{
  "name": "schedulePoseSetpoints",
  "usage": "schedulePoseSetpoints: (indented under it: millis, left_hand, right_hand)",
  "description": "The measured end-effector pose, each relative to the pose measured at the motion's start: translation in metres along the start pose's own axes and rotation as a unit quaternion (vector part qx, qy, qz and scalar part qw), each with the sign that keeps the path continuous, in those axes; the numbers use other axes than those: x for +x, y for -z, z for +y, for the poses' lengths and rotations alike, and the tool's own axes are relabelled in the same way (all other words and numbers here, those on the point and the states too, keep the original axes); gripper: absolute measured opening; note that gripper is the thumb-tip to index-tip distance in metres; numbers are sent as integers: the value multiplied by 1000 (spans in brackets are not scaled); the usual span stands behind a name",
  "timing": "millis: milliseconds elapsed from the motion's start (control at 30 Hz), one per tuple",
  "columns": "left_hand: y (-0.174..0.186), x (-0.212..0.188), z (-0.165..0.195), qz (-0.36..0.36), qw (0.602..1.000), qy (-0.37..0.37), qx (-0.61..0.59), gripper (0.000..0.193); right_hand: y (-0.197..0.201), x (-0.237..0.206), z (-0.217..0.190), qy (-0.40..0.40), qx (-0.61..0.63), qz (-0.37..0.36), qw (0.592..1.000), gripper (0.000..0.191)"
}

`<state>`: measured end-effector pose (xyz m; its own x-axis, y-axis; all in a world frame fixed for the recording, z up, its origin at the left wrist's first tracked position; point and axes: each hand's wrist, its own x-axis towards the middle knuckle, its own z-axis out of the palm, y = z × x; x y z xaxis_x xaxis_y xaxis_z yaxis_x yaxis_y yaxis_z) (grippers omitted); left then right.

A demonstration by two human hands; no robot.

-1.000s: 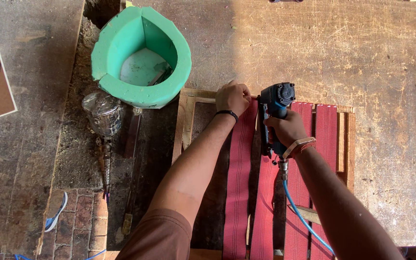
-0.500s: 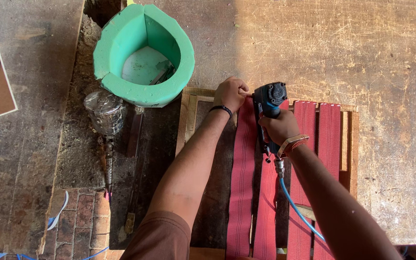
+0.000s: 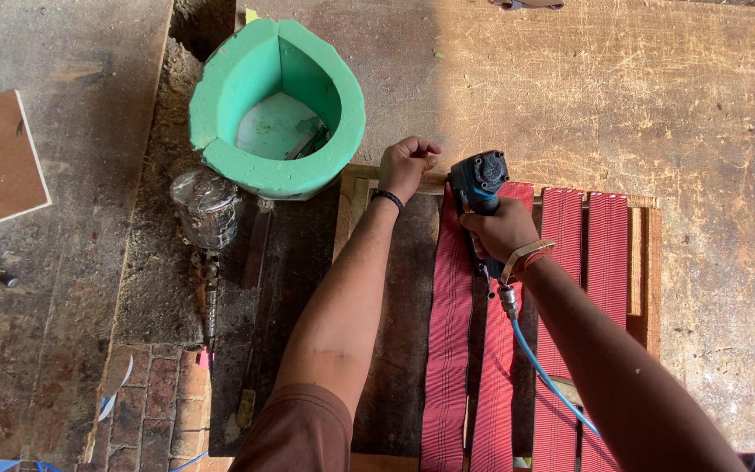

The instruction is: The person stretches red elastic webbing strips across a wooden frame on a workbench, pulls them taut, and fastens them with a pneumatic nail gun, cutting the webbing with scissors and adding more strips to cover the frame.

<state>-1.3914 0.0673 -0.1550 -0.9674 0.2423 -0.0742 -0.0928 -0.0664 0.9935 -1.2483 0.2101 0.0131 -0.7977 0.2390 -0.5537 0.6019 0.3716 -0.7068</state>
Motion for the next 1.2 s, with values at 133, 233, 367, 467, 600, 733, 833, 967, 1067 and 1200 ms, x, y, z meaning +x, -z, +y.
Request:
schedulePoseSetpoints:
  millis: [133, 233, 367, 467, 600, 733, 833, 967, 1067, 1200]
  left_hand:
    - [0, 0, 1, 12, 1000, 10, 7, 12]
    - [-1, -1, 5, 4, 1000, 20, -20, 13]
    - [-1, -2, 11, 14, 999, 15, 28, 13]
    - [-3, -6, 13, 12, 1000, 10, -20, 16]
    - [-6, -9, 13, 23, 999, -6, 40, 15]
    - [-8, -9, 11, 17, 999, -11, 26, 14]
    - [-7, -8, 11, 23, 999, -11, 42, 12]
    - [-6, -9, 12, 24, 998, -5, 52, 10]
    - [-7, -9, 12, 26, 999, 1, 46, 11]
    - [-7, -10, 8, 26, 996, -36, 78, 10]
  right_hand:
    - [3, 2, -6, -4, -16, -23, 1000, 18]
    - [12, -6, -4, -16, 41, -21, 999, 14]
    - [26, -27, 10, -15, 79, -21, 997, 18]
    - [35, -40, 18, -25, 93, -2, 995, 14]
    - [39, -45, 18, -24, 104, 15, 994, 16]
    - [29, -26, 10, -15, 80, -8, 997, 15]
    - [17, -8, 6, 1, 42, -13, 999, 18]
    - [9, 3, 1, -13, 4, -13, 1000, 14]
    - [16, -3, -3, -21, 5, -15, 1000, 16]
    - [41, -30, 6, -13, 75, 16, 997, 16]
